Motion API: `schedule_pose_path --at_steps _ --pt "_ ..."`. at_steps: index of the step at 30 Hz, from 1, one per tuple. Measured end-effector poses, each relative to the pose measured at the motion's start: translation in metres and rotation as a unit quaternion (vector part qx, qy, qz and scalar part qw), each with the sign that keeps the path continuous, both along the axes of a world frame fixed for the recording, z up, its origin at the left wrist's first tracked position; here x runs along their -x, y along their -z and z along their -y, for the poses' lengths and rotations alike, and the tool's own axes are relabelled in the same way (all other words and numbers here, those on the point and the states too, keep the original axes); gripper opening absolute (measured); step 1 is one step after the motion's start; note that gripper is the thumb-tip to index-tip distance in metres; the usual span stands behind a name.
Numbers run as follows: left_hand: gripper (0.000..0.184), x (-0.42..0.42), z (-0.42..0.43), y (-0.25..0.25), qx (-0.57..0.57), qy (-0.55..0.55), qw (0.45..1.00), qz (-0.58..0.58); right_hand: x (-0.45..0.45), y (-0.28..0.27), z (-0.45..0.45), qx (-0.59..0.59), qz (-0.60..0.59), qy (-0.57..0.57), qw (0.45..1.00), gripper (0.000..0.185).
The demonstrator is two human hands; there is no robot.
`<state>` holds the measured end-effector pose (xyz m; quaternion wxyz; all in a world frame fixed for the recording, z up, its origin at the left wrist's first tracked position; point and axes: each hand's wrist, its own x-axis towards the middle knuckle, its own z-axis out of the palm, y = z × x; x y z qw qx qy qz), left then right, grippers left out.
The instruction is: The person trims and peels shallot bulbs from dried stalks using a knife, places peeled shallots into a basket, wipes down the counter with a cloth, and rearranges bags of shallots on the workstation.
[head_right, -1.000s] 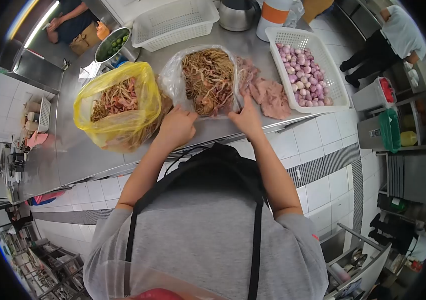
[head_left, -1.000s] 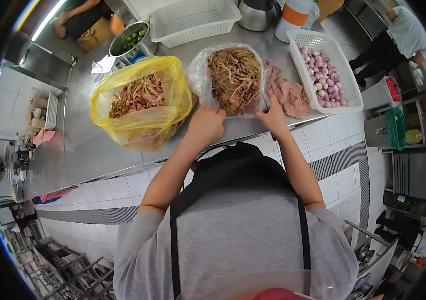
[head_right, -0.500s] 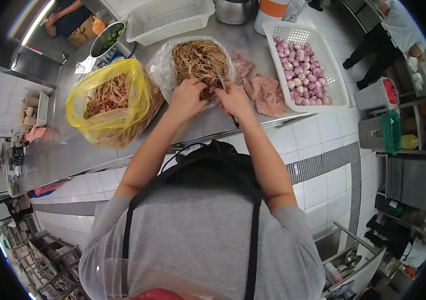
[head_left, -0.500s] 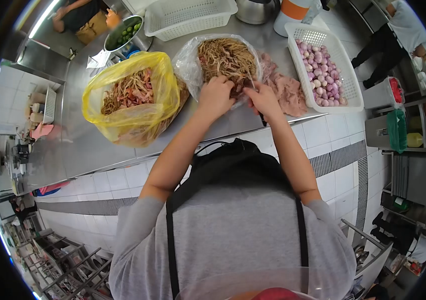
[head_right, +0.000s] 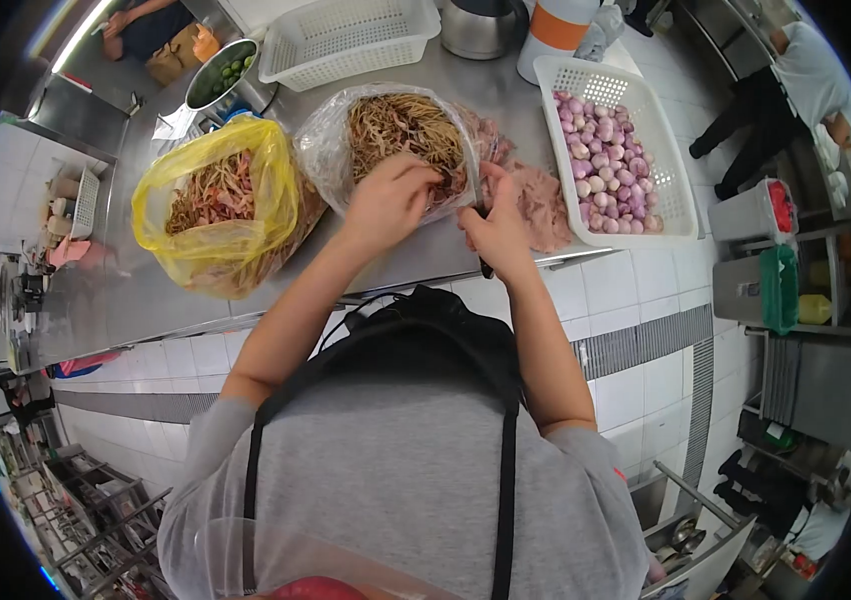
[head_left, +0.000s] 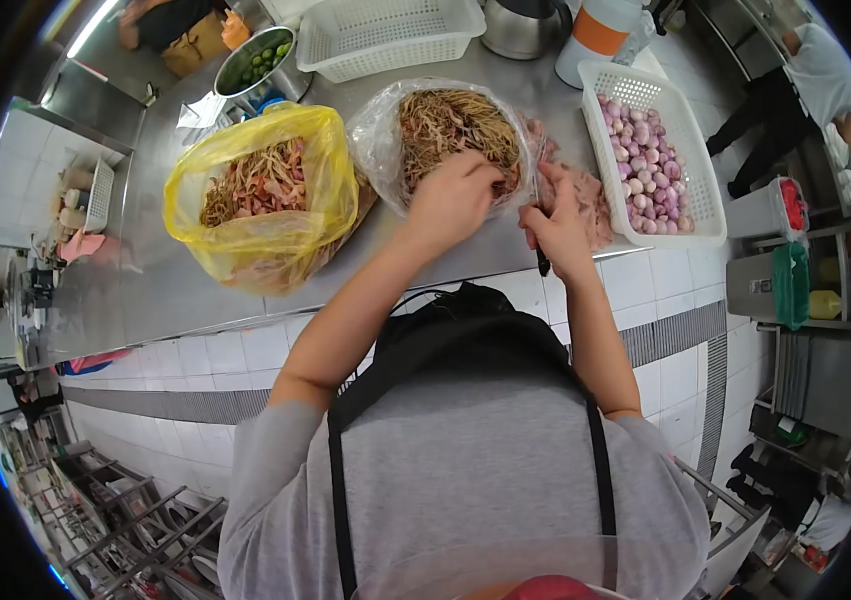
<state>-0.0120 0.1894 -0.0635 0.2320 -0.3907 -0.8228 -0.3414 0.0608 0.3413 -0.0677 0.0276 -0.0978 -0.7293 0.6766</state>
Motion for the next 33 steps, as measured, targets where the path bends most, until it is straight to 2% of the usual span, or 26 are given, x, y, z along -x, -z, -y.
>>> schedule_pose_path --at_steps 2,3,5,9,11,16,18,19,20,21,22,23,24,26,27,33 --pt "0.013 0.012 -0.025 0.015 0.176 0.007 0.973 0.15 -0.003 -0.006 -0.004 0.006 -0.024 0.009 1.0 0.053" --pt "0.013 0.016 -0.033 0.024 0.174 0.006 0.973 0.15 -0.005 -0.008 -0.005 0.021 -0.035 0.019 0.999 0.053" --pt "0.016 0.023 -0.042 0.035 0.289 0.004 0.944 0.159 -0.009 -0.013 -0.006 0.034 -0.052 0.03 0.998 0.053" --pt "0.014 0.017 -0.047 0.05 0.202 -0.032 0.977 0.066 -0.021 0.002 -0.012 0.018 0.012 0.0 1.0 0.047" --pt "0.015 0.016 -0.045 0.057 0.197 -0.042 0.977 0.064 -0.025 0.008 -0.01 0.078 0.043 0.0 0.996 0.044" --pt "0.016 0.007 -0.027 0.053 0.19 -0.05 0.977 0.088 -0.023 0.006 -0.004 0.106 0.055 0.013 0.993 0.041" --pt "0.018 0.004 -0.013 0.022 0.126 -0.024 0.977 0.172 -0.019 0.005 -0.002 0.115 0.051 0.005 0.992 0.04" --pt "0.022 0.005 -0.007 0.008 0.076 -0.041 0.981 0.175 -0.016 0.002 0.001 0.12 0.039 0.008 0.992 0.039" --pt "0.022 0.012 0.002 0.008 0.077 -0.041 0.981 0.171 -0.013 0.0 0.004 0.127 0.026 0.011 0.992 0.038" --pt "0.023 0.021 0.013 0.009 -0.056 -0.011 0.95 0.308 -0.008 -0.002 0.009 0.129 0.025 0.009 0.991 0.038" --pt "0.024 0.027 0.022 0.01 -0.19 0.018 0.881 0.432 -0.002 -0.004 0.013 0.173 0.034 -0.014 0.984 0.036" --pt "0.027 0.031 0.028 0.003 -0.237 0.034 0.822 0.516 0.005 -0.005 0.018 0.215 0.04 -0.039 0.975 0.035" --pt "0.027 0.033 0.031 0.006 -0.239 0.029 0.825 0.512 0.011 -0.007 0.025 0.215 0.038 -0.045 0.975 0.035" --pt "0.026 0.037 0.035 0.018 -0.388 0.07 0.689 0.608 0.021 -0.008 0.036 0.301 0.121 -0.121 0.938 0.033" --pt "0.028 0.039 0.037 0.022 -0.395 0.083 0.669 0.624 0.024 -0.004 0.04 0.365 0.155 -0.115 0.911 0.033" --pt "0.029 0.037 0.034 0.029 -0.394 0.061 0.693 0.601 0.034 0.012 0.044 0.435 0.178 -0.121 0.874 0.04"
